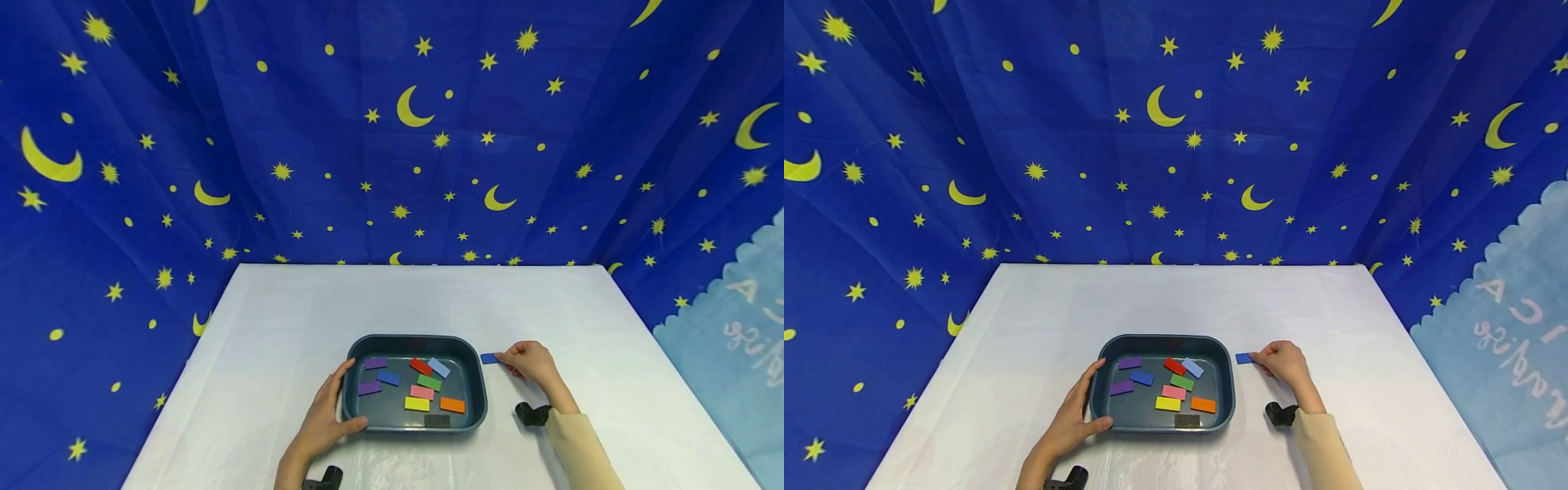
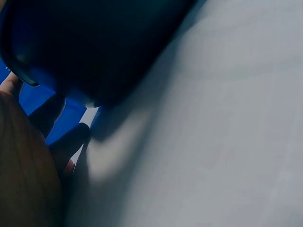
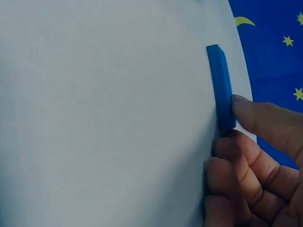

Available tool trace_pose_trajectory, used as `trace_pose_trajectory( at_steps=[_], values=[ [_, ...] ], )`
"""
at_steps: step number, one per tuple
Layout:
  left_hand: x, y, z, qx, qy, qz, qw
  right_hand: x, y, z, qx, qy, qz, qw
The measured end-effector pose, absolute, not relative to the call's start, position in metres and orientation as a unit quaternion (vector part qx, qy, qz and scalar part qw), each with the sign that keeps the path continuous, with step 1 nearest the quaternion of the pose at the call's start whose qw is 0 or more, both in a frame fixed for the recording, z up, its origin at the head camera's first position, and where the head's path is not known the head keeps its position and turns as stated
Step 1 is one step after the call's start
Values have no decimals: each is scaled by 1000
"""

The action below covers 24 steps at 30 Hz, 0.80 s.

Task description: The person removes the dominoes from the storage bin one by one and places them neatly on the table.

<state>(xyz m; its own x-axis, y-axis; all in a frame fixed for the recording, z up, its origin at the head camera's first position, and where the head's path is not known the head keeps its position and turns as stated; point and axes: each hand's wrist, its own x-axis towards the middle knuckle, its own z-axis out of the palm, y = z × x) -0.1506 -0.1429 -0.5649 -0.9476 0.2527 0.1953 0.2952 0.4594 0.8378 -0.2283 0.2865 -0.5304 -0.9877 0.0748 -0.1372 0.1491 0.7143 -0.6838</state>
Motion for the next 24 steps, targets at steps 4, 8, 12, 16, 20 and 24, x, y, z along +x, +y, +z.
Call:
trace_pose_trajectory(
  at_steps=[4, 8, 12, 16, 20, 24],
  values=[
    [-150, -143, -566, -160, -853, -496, 22, -228, 286, -531, 56, 928, -367, 43],
    [-151, -143, -568, -164, -854, -493, 26, -228, 287, -532, 59, 927, -369, 42],
    [-151, -143, -568, -170, -854, -491, 31, -229, 287, -533, 61, 925, -372, 46],
    [-150, -143, -565, -167, -852, -495, 29, -229, 287, -532, 69, 923, -376, 52],
    [-150, -143, -564, -165, -851, -497, 27, -228, 285, -529, 74, 920, -381, 56],
    [-150, -142, -564, -164, -851, -498, 28, -229, 285, -525, 58, 929, -361, 52]
  ],
)
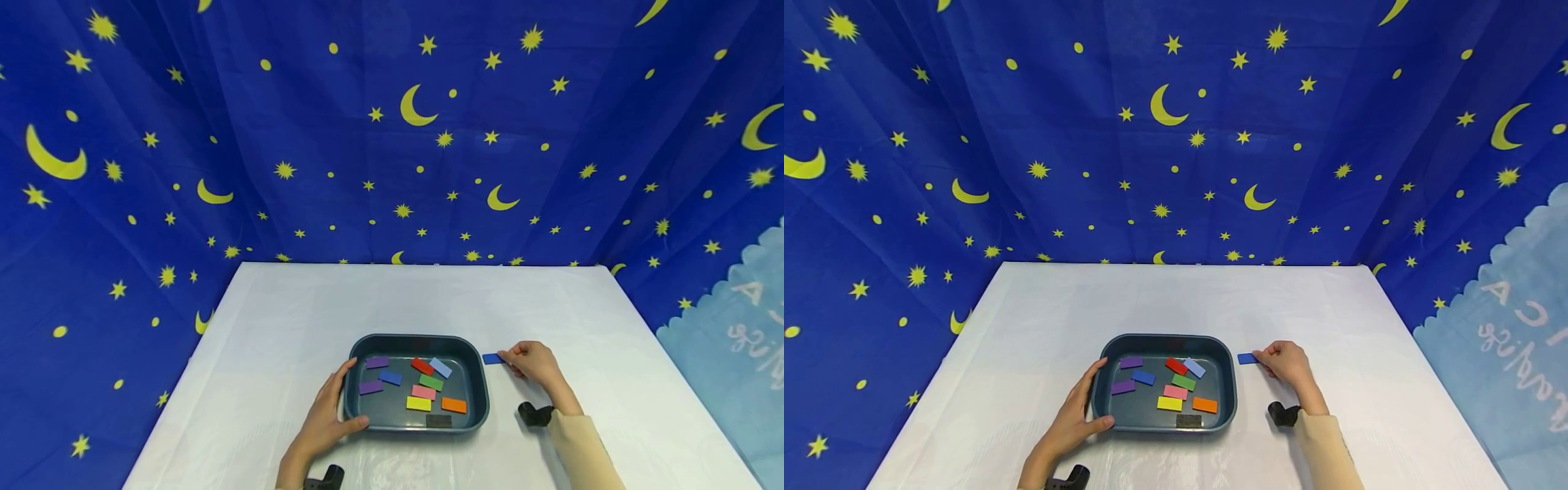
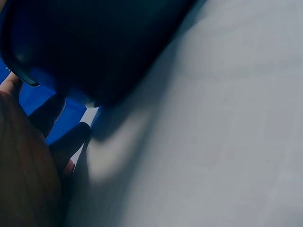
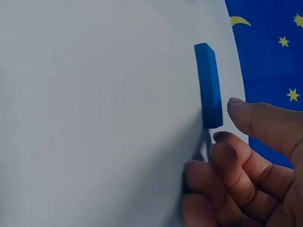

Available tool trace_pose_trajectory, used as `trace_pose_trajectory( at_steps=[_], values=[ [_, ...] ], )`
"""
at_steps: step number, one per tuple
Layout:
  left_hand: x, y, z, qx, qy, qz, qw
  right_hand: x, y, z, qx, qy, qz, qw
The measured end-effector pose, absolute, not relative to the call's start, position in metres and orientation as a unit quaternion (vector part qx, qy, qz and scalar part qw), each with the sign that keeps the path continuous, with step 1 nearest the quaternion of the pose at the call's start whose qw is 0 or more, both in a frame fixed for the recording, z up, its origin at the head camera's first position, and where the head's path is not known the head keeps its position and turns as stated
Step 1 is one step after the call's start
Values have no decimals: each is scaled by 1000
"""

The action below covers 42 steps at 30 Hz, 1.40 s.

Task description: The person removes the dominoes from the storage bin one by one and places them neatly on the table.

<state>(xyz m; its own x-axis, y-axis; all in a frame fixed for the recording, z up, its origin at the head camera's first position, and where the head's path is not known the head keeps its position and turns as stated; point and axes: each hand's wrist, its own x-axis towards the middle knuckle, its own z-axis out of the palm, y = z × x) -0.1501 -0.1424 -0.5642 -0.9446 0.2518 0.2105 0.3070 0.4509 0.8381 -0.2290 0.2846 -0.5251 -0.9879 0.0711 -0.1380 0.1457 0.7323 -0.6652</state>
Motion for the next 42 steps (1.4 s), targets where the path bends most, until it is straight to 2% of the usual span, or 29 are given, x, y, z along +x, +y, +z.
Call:
trace_pose_trajectory(
  at_steps=[9, 15, 22, 29, 32, 42],
  values=[
    [-151, -142, -568, -170, -856, -487, 35, -234, 276, -501, 13, 947, -320, 31],
    [-151, -143, -565, -173, -853, -491, 37, -244, 247, -474, -42, 936, -350, 28],
    [-150, -141, -567, -165, -854, -494, 24, -244, 193, -448, -155, 887, -421, 112],
    [-152, -141, -567, -164, -856, -490, 35, -248, 136, -440, -285, 865, -362, 197],
    [-153, -141, -568, -162, -856, -489, 31, -249, 116, -448, -329, 855, -338, 214],
    [-150, -143, -567, -165, -855, -490, 30, -250, 76, -478, -304, 851, -325, 280]
  ],
)
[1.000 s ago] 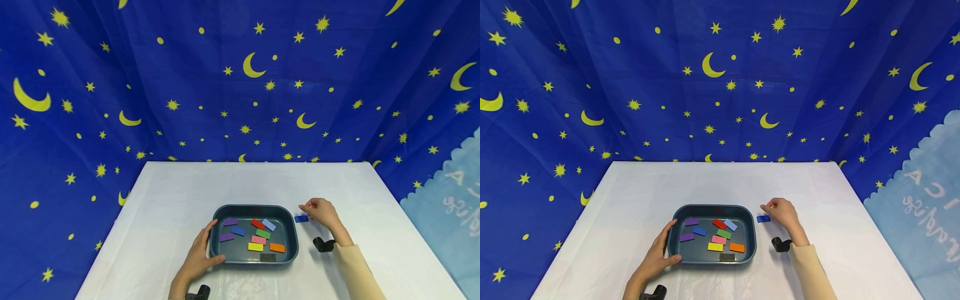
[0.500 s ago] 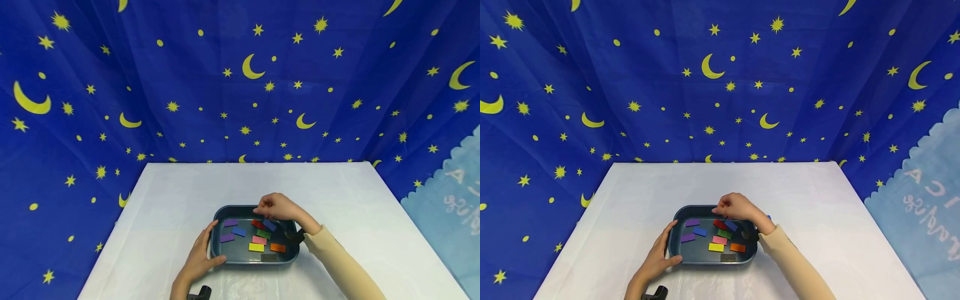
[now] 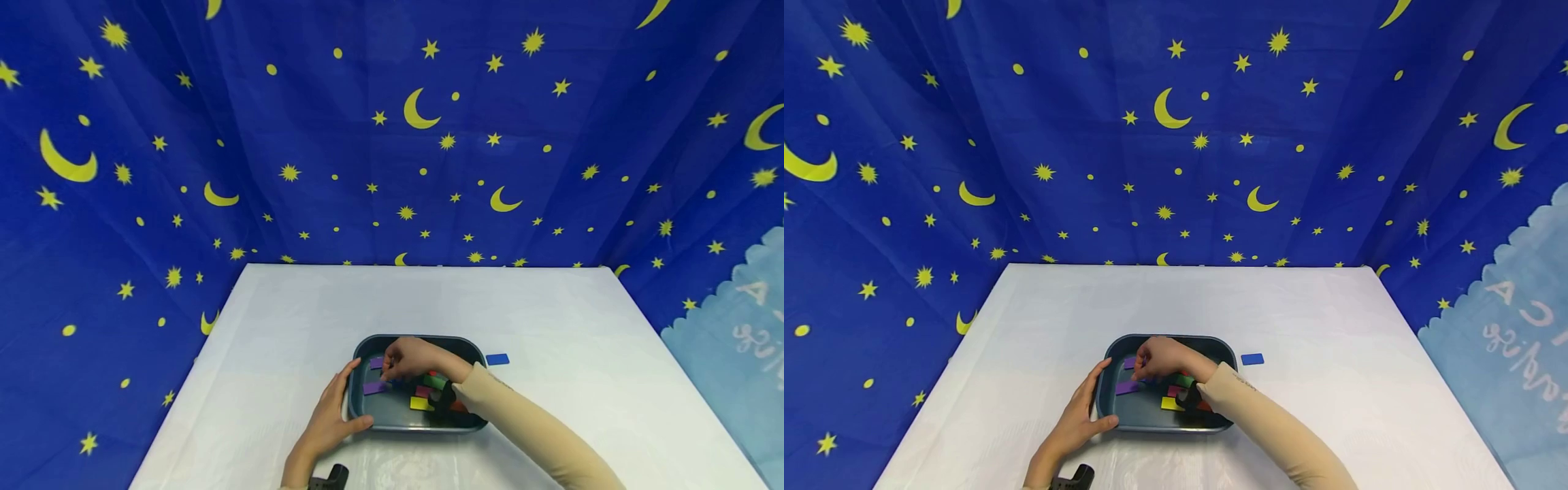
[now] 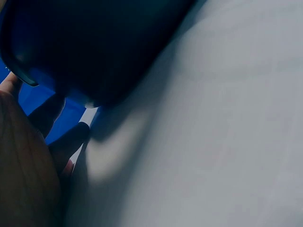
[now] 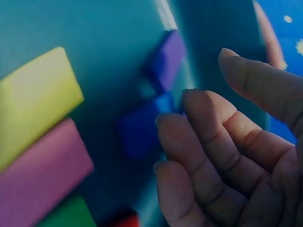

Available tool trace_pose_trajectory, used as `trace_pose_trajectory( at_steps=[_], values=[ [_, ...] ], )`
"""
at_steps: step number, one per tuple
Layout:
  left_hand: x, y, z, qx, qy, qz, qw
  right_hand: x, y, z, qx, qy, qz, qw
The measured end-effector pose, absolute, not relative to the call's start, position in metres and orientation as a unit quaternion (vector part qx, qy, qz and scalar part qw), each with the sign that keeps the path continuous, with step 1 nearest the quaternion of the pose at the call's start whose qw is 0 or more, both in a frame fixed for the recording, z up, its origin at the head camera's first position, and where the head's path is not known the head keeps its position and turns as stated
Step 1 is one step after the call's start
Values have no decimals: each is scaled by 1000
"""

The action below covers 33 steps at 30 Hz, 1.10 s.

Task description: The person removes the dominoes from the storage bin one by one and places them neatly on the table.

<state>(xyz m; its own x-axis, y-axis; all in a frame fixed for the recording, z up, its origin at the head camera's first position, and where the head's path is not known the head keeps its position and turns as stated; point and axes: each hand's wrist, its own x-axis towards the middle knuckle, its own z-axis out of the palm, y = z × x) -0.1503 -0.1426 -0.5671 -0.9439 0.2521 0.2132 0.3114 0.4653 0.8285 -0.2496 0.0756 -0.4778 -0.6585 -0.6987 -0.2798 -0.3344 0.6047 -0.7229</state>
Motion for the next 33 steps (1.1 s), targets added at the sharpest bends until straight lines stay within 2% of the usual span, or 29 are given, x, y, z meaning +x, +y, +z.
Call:
trace_pose_trajectory(
  at_steps=[7, 17, 33],
  values=[
    [-150, -143, -565, -168, -851, -497, 27, -247, 63, -494, -287, 875, -285, 266],
    [-150, -143, -563, -178, -846, -502, 34, -247, 56, -501, -299, 911, -210, 188],
    [-150, -143, -563, -167, -849, -500, 20, -240, 54, -504, -296, 925, -169, 170]
  ],
)
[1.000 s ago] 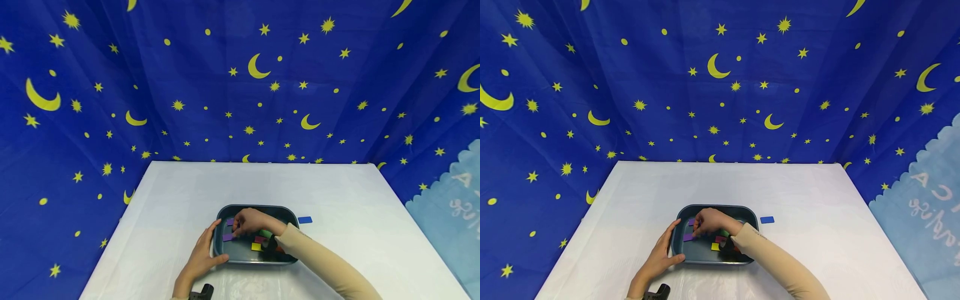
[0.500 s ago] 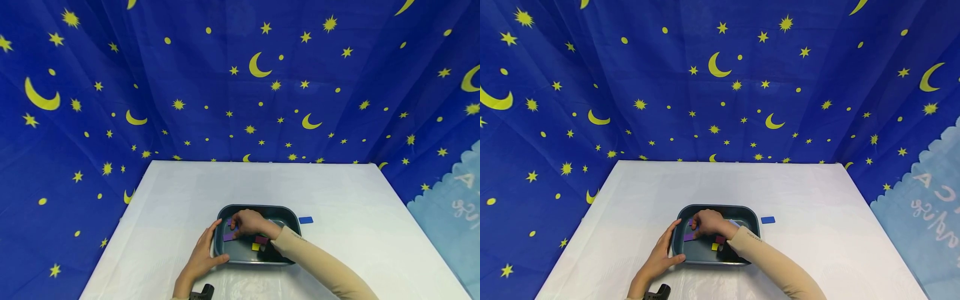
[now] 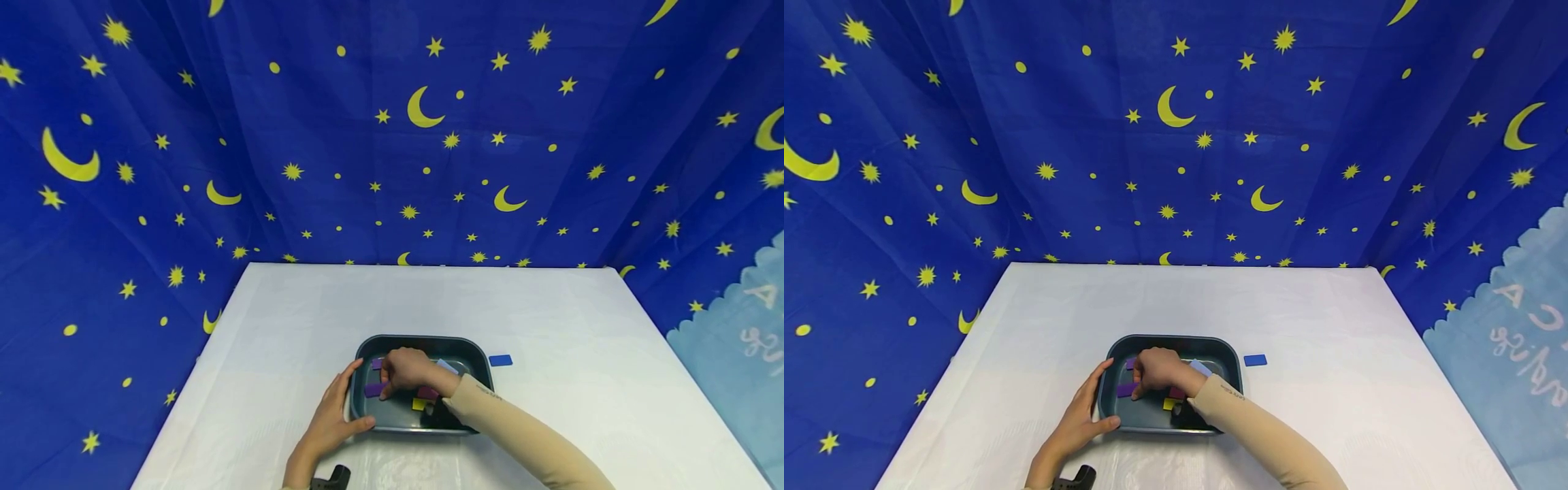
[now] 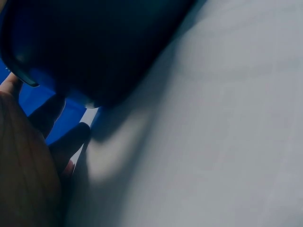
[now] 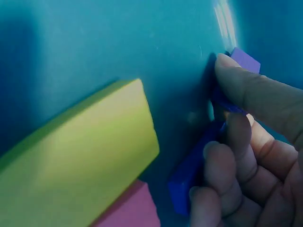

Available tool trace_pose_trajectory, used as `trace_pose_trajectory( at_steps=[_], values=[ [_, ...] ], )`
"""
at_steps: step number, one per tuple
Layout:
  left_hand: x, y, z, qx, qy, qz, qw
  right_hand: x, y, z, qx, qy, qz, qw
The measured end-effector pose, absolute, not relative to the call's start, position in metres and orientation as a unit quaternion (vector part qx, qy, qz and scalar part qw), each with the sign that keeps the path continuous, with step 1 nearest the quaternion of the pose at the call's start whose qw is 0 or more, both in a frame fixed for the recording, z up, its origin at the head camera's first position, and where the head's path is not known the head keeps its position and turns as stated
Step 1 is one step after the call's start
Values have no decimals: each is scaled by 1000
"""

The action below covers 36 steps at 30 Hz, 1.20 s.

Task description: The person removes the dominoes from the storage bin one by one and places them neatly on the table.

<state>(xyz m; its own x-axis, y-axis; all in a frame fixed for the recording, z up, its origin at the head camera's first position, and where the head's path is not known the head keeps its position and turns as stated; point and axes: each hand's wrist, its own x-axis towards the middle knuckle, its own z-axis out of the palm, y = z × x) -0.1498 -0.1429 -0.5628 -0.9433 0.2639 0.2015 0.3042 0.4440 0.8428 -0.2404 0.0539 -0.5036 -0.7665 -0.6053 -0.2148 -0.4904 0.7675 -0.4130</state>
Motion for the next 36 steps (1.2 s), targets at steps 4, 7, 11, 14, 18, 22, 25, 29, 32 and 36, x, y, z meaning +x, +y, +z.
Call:
trace_pose_trajectory(
  at_steps=[4, 7, 11, 14, 18, 22, 25, 29, 32, 36],
  values=[
    [-149, -142, -561, -163, -850, -501, 16, -240, 56, -506, -296, 921, -188, 172],
    [-149, -143, -561, -166, -849, -501, 20, -241, 58, -506, -300, 913, -214, 174],
    [-149, -143, -562, -174, -848, -499, 30, -242, 60, -503, -309, 898, -255, 184],
    [-149, -143, -562, -175, -848, -498, 33, -241, 62, -498, -311, 885, -286, 196],
    [-149, -143, -563, -171, -848, -500, 29, -241, 67, -489, -311, 874, -313, 203],
    [-149, -143, -564, -165, -852, -496, 23, -241, 76, -478, -308, 870, -331, 197],
    [-150, -144, -565, -167, -856, -488, 27, -241, 84, -468, -305, 866, -348, 190],
    [-150, -145, -564, -172, -854, -489, 37, -242, 95, -458, -311, 858, -370, 174],
    [-150, -144, -563, -172, -852, -494, 36, -244, 104, -454, -312, 855, -384, 157],
    [-150, -143, -563, -172, -851, -494, 36, -247, 118, -452, -295, 852, -412, 133]
  ],
)
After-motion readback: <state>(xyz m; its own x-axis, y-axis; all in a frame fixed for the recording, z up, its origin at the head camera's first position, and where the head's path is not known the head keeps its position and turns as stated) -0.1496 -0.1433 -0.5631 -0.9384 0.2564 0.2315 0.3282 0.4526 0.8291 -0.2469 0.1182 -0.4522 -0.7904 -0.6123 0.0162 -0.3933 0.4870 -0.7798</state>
